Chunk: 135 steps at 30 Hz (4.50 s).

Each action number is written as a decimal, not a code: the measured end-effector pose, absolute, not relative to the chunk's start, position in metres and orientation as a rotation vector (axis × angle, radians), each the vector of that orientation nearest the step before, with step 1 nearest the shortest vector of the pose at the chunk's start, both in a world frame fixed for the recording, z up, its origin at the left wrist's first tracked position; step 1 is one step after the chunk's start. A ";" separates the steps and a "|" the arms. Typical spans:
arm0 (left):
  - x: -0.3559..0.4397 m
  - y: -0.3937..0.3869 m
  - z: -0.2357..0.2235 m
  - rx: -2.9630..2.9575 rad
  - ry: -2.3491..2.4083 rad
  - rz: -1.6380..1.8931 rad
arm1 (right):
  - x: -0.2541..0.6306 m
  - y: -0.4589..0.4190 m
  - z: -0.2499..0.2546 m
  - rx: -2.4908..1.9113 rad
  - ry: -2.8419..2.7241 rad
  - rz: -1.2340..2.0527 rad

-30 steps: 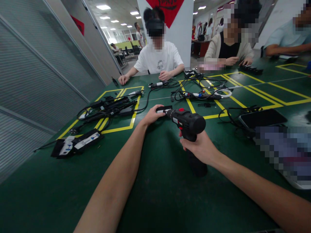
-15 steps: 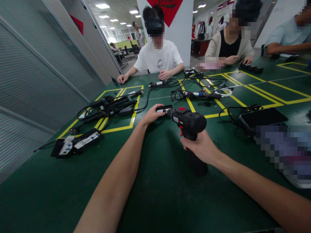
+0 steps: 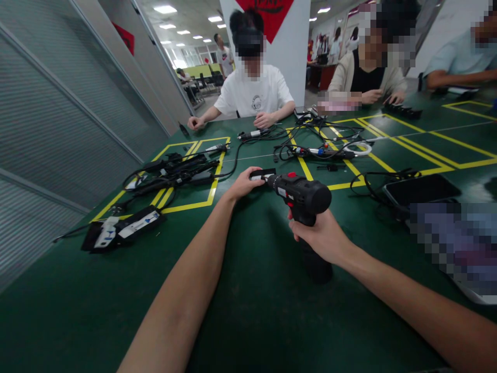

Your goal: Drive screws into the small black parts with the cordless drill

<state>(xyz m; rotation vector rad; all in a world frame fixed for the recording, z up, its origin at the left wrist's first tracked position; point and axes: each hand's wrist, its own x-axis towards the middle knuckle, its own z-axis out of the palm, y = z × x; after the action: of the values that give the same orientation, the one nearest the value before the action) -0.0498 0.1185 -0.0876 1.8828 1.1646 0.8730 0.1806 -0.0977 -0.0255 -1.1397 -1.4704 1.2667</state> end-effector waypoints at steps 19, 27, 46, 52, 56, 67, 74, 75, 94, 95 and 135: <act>-0.050 0.119 -0.089 1.859 1.162 0.885 | 0.182 -0.100 -0.025 -1.149 -1.458 1.308; -0.052 0.121 -0.090 1.858 1.135 0.895 | 0.181 -0.099 -0.022 -1.163 -1.462 1.299; -0.052 0.120 -0.089 1.916 1.136 0.892 | 0.181 -0.099 -0.021 -1.163 -1.474 1.280; -0.053 0.121 -0.090 1.937 1.137 0.906 | 0.180 -0.097 -0.026 -1.144 -1.472 1.250; -0.053 0.121 -0.090 1.921 1.145 0.900 | 0.180 -0.098 -0.025 -1.149 -1.455 1.273; -0.052 0.119 -0.088 1.910 1.160 0.903 | 0.182 -0.098 -0.025 -1.179 -1.463 1.267; -0.051 0.118 -0.087 1.862 1.156 0.885 | 0.182 -0.098 -0.023 -1.181 -1.465 1.266; -0.051 0.119 -0.087 1.858 1.158 0.886 | 0.182 -0.098 -0.023 -1.176 -1.465 1.270; -0.052 0.120 -0.090 1.841 1.131 0.894 | 0.182 -0.099 -0.023 -1.146 -1.441 1.294; -0.051 0.120 -0.089 1.834 1.128 0.893 | 0.182 -0.099 -0.024 -1.146 -1.444 1.290; -0.054 0.123 -0.093 1.866 1.127 0.888 | 0.182 -0.098 -0.022 -1.156 -1.442 1.291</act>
<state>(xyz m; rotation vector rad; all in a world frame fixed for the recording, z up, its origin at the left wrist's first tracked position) -0.0536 0.1227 -0.0935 1.8664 1.1267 0.8877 0.1819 -0.0982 -0.0222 -1.1556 -1.4418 1.2906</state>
